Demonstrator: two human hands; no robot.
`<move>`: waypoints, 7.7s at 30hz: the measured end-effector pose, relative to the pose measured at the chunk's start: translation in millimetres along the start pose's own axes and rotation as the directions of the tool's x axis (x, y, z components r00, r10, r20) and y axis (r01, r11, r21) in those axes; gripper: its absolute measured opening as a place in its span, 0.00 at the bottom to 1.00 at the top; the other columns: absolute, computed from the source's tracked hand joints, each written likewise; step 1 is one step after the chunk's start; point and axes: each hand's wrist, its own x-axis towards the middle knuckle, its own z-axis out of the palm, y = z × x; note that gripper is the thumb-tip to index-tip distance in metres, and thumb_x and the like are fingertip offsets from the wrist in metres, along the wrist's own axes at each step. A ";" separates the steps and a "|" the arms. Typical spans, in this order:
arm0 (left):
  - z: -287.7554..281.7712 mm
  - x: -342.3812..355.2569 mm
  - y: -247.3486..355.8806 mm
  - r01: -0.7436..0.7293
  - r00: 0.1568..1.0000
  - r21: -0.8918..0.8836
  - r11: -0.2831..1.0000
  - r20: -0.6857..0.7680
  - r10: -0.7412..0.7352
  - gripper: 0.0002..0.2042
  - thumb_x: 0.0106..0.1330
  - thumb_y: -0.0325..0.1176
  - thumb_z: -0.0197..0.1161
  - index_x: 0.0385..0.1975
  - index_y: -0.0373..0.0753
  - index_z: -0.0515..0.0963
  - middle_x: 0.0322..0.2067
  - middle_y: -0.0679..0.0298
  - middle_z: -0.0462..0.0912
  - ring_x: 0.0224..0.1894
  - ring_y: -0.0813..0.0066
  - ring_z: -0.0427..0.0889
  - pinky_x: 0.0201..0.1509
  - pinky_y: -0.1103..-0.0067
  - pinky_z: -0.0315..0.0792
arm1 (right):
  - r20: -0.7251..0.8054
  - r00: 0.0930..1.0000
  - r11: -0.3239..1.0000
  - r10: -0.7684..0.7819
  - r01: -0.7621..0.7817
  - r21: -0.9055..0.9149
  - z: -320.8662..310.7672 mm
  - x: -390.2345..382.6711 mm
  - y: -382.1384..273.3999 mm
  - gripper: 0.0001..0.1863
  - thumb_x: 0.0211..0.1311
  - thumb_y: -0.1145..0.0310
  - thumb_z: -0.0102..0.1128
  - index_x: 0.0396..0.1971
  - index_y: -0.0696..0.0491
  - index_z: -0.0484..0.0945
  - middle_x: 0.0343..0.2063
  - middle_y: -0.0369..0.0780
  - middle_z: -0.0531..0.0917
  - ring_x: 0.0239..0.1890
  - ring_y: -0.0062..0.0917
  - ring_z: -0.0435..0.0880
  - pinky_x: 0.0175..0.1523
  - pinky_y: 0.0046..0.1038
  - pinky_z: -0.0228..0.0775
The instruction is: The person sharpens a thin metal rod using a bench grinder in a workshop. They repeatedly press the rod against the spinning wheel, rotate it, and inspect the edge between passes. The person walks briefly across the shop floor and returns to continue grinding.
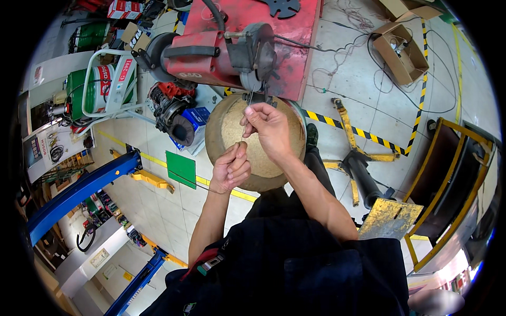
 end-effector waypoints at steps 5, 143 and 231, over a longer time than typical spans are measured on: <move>2.7 3.1 4.0 0.034 0.999 -0.053 0.998 0.032 -0.033 0.15 0.82 0.38 0.40 0.37 0.35 0.69 0.10 0.72 0.56 0.09 0.84 0.55 0.09 0.86 0.50 | -0.021 1.000 1.000 -0.001 0.001 0.009 -0.2 1.5 -1.1 0.11 0.70 0.66 0.62 0.38 0.60 0.79 0.27 0.39 0.83 0.22 0.18 0.79 0.30 0.21 0.75; 83.4 3.1 -48.8 0.167 0.567 0.985 -0.029 -0.072 0.820 0.15 0.75 0.32 0.58 0.55 0.31 0.80 0.37 0.61 0.88 0.36 0.87 0.76 0.40 0.84 0.72 | 0.124 0.987 0.992 0.107 -0.099 -0.075 8.6 -6.9 -19.5 0.13 0.79 0.63 0.46 0.35 0.56 0.73 0.29 0.38 0.79 0.23 0.17 0.76 0.31 0.22 0.72; 3.6 -22.1 -26.4 -0.125 0.986 -0.089 0.988 -0.118 0.114 0.20 0.81 0.44 0.43 0.50 0.32 0.73 0.16 0.73 0.60 0.15 0.86 0.58 0.15 0.88 0.54 | 0.059 0.990 0.992 0.125 -0.123 -0.036 2.3 -3.4 -14.9 0.11 0.73 0.64 0.57 0.38 0.57 0.78 0.28 0.36 0.81 0.25 0.17 0.78 0.35 0.23 0.75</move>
